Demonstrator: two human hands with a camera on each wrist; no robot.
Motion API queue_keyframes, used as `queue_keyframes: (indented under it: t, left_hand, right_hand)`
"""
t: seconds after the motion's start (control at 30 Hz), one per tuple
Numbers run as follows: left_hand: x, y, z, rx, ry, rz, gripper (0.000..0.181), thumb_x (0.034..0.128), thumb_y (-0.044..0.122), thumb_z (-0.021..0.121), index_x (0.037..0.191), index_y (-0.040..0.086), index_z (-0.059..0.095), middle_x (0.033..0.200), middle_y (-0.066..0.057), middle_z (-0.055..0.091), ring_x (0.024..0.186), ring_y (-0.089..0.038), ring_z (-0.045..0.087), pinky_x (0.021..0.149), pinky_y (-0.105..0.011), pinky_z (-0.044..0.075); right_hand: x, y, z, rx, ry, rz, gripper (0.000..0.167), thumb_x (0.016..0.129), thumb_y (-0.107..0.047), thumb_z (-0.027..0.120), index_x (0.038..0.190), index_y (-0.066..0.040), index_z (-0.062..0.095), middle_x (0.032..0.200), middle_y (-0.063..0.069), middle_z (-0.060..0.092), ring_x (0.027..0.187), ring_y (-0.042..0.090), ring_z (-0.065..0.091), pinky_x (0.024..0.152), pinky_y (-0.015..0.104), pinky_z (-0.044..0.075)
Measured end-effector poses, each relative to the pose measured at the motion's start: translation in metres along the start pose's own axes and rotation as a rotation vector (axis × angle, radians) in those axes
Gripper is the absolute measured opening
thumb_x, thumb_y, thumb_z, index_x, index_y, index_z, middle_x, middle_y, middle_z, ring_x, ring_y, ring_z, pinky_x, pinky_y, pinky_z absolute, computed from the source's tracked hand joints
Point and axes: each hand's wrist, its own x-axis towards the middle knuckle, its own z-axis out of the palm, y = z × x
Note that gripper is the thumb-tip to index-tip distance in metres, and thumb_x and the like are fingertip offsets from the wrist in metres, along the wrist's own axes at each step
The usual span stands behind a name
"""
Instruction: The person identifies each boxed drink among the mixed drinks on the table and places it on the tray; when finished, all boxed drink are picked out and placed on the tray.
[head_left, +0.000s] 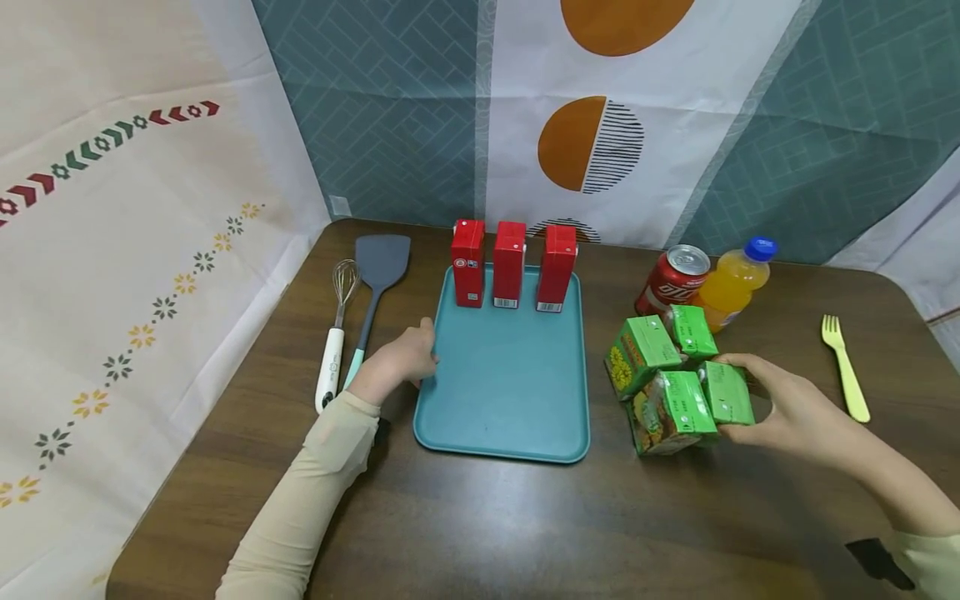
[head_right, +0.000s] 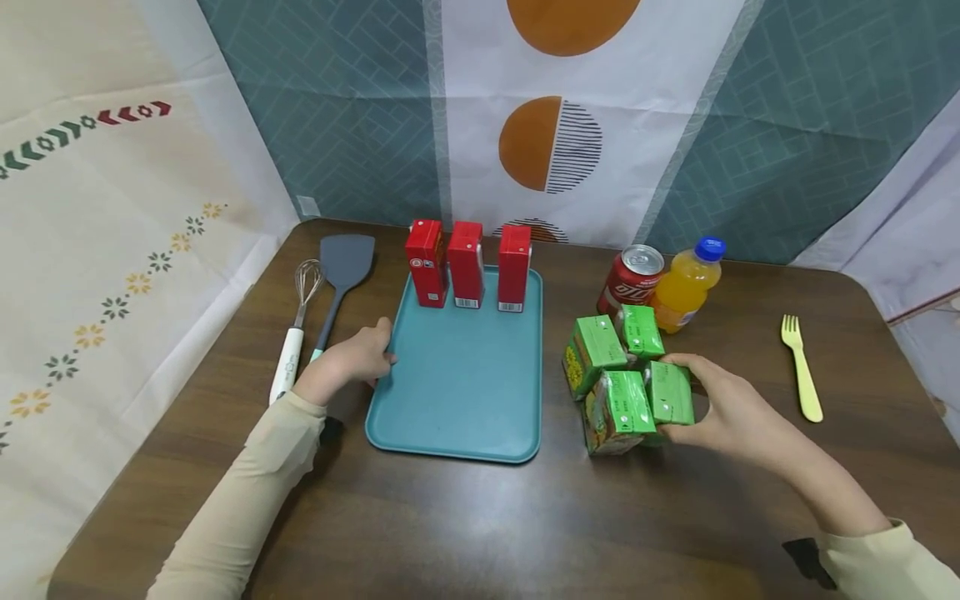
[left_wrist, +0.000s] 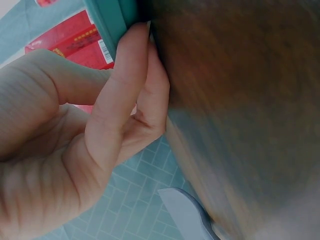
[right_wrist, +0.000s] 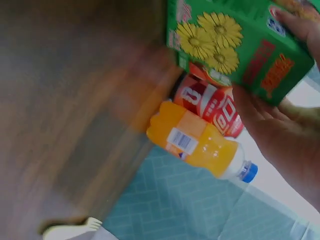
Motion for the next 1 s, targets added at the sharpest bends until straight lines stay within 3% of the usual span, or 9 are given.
queue_keyframes:
  t: [0.23, 0.33, 0.5, 0.57, 0.67, 0.77, 1.0]
  left_hand:
    - [0.001, 0.001, 0.000, 0.001, -0.016, -0.002, 0.064, 0.0935, 0.006, 0.048, 0.141, -0.010, 0.008, 0.097, -0.027, 0.059, 0.053, -0.020, 0.062, 0.052, -0.027, 0.051]
    - [0.001, 0.001, -0.001, -0.001, -0.017, -0.003, 0.065, 0.0937, 0.006, 0.048, 0.141, -0.010, 0.006, 0.100, -0.029, 0.058, 0.053, -0.020, 0.061, 0.052, -0.028, 0.051]
    - [0.000, -0.001, -0.001, -0.004, -0.019, -0.001, 0.065, 0.0939, 0.006, 0.047, 0.141, -0.011, 0.006, 0.104, -0.031, 0.057, 0.053, -0.020, 0.061, 0.053, -0.028, 0.051]
    - [0.001, -0.001, -0.001, -0.007, -0.016, -0.005, 0.063, 0.0937, 0.006, 0.048, 0.140, -0.011, 0.009, 0.101, -0.030, 0.057, 0.053, -0.020, 0.061, 0.053, -0.028, 0.051]
    - [0.001, -0.001, 0.000, -0.003, -0.013, -0.006, 0.061, 0.0936, 0.006, 0.048, 0.139, -0.011, 0.010, 0.099, -0.029, 0.057, 0.053, -0.021, 0.061, 0.052, -0.029, 0.051]
    - [0.000, -0.001, 0.000, 0.001, -0.015, -0.015, 0.063, 0.0937, 0.006, 0.048, 0.140, -0.011, 0.009, 0.099, -0.029, 0.057, 0.054, -0.021, 0.062, 0.053, -0.029, 0.052]
    - [0.001, -0.001, 0.000, -0.014, -0.013, 0.001, 0.057, 0.0935, 0.005, 0.048, 0.136, -0.011, 0.014, 0.098, -0.029, 0.057, 0.055, -0.021, 0.062, 0.052, -0.029, 0.052]
  right_hand:
    - [-0.024, -0.019, 0.006, 0.003, 0.154, 0.008, 0.080, 0.047, -0.018, 0.093, 0.118, -0.009, 0.055, 0.103, 0.006, 0.063, 0.090, -0.016, 0.045, 0.070, 0.002, 0.037]
    - [-0.031, -0.026, 0.003, -0.018, 0.221, 0.074, 0.079, 0.044, -0.024, 0.094, 0.114, -0.011, 0.059, 0.100, 0.004, 0.065, 0.089, -0.018, 0.041, 0.069, 0.004, 0.034]
    - [-0.046, -0.039, -0.012, -0.006, 0.280, 0.220, 0.080, 0.043, -0.029, 0.094, 0.115, -0.016, 0.061, 0.100, -0.033, 0.052, 0.084, -0.026, 0.037, 0.060, 0.009, 0.033]
    - [-0.053, -0.047, -0.018, 0.025, 0.323, 0.243, 0.081, 0.043, -0.022, 0.095, 0.116, -0.016, 0.061, 0.097, -0.039, 0.046, 0.084, -0.027, 0.038, 0.061, 0.008, 0.034]
    - [-0.060, -0.061, -0.026, 0.139, 0.416, 0.195, 0.088, 0.038, 0.004, 0.091, 0.120, -0.006, 0.059, 0.102, -0.026, 0.054, 0.089, -0.016, 0.047, 0.071, 0.003, 0.036]
    - [-0.065, -0.070, -0.031, 0.267, 0.493, 0.105, 0.098, 0.027, 0.024, 0.082, 0.120, 0.007, 0.056, 0.105, -0.009, 0.057, 0.089, -0.003, 0.053, 0.078, 0.001, 0.039]
    - [-0.067, -0.087, -0.036, 0.384, 0.560, 0.001, 0.110, 0.017, 0.027, 0.080, 0.122, 0.018, 0.048, 0.111, 0.005, 0.056, 0.094, 0.007, 0.053, 0.077, 0.007, 0.043]
